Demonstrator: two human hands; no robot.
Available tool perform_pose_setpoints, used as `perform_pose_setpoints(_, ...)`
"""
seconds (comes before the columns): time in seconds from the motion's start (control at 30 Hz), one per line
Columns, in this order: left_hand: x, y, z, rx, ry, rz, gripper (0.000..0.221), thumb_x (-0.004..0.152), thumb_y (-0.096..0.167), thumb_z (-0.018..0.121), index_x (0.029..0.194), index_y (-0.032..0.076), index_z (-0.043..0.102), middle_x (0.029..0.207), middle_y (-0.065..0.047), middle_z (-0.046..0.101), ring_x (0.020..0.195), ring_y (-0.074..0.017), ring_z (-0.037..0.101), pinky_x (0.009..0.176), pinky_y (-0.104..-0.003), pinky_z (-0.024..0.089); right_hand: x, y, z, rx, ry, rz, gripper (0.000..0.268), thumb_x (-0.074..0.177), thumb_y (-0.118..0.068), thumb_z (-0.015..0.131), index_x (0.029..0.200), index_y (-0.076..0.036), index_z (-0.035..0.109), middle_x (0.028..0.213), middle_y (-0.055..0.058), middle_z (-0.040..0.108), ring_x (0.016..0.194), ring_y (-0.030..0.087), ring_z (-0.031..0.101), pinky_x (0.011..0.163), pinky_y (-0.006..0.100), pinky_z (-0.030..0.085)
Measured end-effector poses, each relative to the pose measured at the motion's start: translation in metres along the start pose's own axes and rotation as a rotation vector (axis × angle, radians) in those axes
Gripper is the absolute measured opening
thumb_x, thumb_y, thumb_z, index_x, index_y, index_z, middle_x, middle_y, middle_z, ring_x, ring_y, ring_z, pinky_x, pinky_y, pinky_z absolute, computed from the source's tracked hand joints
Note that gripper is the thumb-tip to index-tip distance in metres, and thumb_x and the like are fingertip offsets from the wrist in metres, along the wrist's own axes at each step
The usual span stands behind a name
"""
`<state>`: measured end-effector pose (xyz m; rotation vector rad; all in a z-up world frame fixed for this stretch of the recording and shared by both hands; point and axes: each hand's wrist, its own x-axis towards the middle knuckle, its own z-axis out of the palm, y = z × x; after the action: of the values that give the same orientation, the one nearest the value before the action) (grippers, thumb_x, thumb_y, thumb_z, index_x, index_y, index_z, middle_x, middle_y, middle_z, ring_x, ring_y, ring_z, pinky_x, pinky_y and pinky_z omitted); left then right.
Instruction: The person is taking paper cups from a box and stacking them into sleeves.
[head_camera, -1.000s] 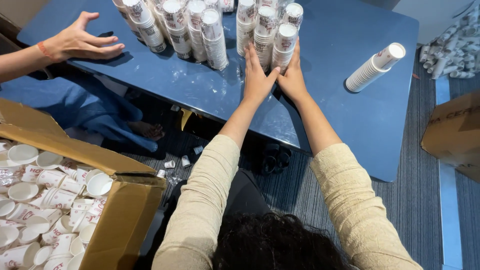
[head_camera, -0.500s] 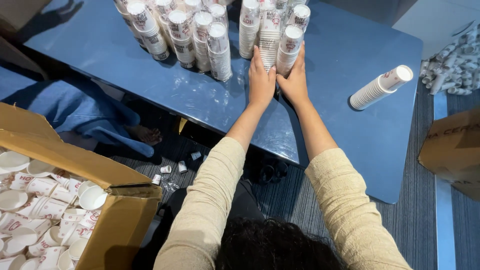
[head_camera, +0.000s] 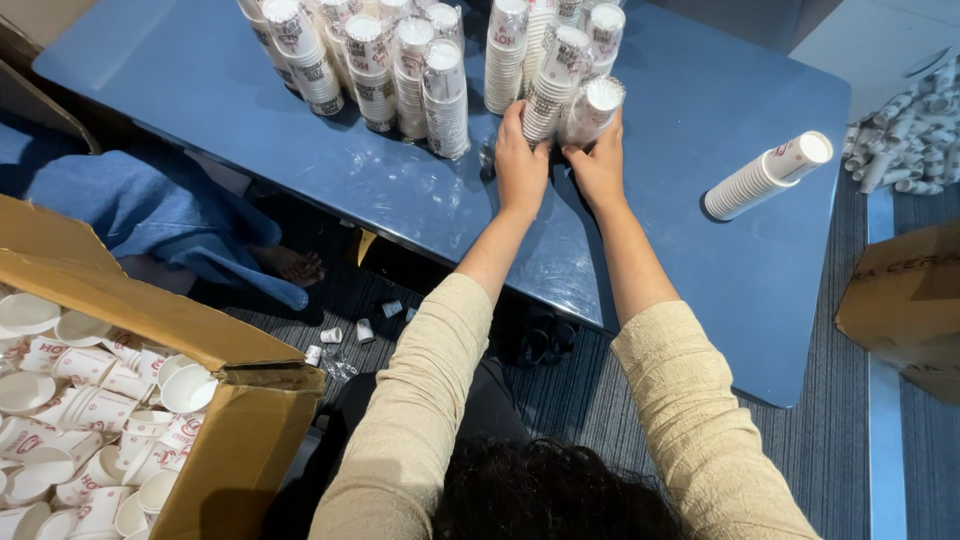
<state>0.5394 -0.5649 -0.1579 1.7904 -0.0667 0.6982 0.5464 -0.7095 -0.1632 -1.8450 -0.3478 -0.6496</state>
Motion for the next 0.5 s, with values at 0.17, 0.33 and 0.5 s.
perform_pose_setpoints(0.17, 0.005, 0.063, -0.029, 0.419, -0.01, -0.016, 0.063, 0.073, 0.021, 0.085, 0.126, 0.012, 0.053, 0.109, -0.005, 0.072, 0.115, -0.0302, 0.063, 0.11, -0.057, 0.032, 0.0, -0.019, 0.001, -0.014, 0.003, 0.032, 0.096, 0.08, -0.001, 0.075, 0.162, -0.004, 0.025, 0.151, 0.02, 0.049, 0.14, 0.034, 0.053, 0.114, 0.041, 0.047)
perform_pose_setpoints(0.33, 0.012, 0.058, -0.027, 0.423, -0.089, -0.066, 0.06, 0.077, 0.024, 0.086, 0.126, 0.014, 0.053, 0.116, -0.006, 0.071, 0.115, -0.0329, 0.062, 0.101, -0.05, 0.044, 0.001, -0.027, 0.0, -0.082, -0.003, 0.071, 0.094, 0.081, -0.004, 0.077, 0.161, -0.005, 0.026, 0.151, 0.022, 0.05, 0.14, 0.036, 0.054, 0.114, 0.042, 0.047)
perform_pose_setpoints(0.5, 0.012, 0.057, -0.026, 0.401, -0.051, -0.034, 0.072, 0.071, 0.021, 0.088, 0.131, 0.011, 0.05, 0.129, -0.011, 0.062, 0.121, -0.034, 0.058, 0.103, -0.05, 0.043, -0.001, -0.025, 0.0, -0.195, 0.008, 0.055, 0.099, 0.081, -0.005, 0.08, 0.162, -0.007, 0.022, 0.157, 0.027, 0.038, 0.147, 0.042, 0.042, 0.121, 0.047, 0.04)
